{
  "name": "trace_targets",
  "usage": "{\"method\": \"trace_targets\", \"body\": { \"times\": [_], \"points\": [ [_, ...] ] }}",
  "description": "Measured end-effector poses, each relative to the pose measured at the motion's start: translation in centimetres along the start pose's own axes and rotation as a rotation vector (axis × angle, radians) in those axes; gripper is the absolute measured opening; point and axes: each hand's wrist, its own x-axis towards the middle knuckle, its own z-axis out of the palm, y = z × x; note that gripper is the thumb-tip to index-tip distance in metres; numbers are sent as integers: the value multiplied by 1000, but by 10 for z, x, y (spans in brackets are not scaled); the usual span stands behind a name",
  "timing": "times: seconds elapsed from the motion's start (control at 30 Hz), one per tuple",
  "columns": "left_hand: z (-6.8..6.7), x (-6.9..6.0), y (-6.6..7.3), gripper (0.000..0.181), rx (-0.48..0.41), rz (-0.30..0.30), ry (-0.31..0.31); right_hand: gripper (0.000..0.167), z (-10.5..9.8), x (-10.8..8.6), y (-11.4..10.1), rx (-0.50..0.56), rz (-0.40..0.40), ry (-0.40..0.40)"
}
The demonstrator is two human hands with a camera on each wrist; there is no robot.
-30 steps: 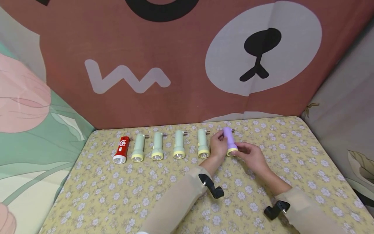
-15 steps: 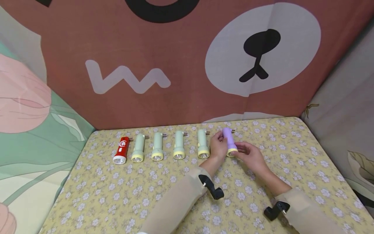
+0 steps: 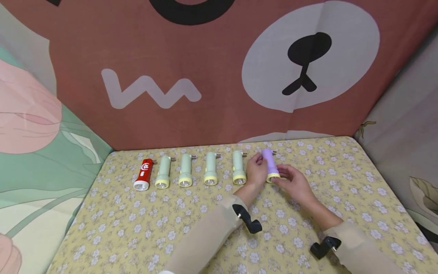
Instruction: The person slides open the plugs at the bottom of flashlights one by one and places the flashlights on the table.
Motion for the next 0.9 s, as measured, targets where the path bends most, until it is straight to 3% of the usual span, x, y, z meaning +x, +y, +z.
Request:
{"method": "trace_targets", "body": {
  "times": [0.23,0.3,0.4,0.53,0.63,0.73,0.83,0.9],
  "points": [
    [-4,-6,7,37,54,111,-38,77,-22,-2,-15,-77,-1,-141],
    [-12,-9,15,39,101,162,-66,78,-31,-2,-21,-109,-28,-177],
    [-32,-10,34,40,177,262,-156,78,-45,-1,-33,-165,-96,-235],
    [-75,1,67,41,267,408,-369,76,-65,2,-51,-278,-151,-279],
    [-116,14,92,45,380,481,-490,76,-82,6,-63,-392,-166,-250],
    [-162,31,116,50,529,563,-493,78,-101,11,-72,-498,-197,-190],
    [-213,47,136,54,645,612,-427,83,-119,16,-76,-584,-224,-133],
    [-249,54,146,56,694,591,-391,86,-130,19,-78,-622,-214,-107]
  ]
}}
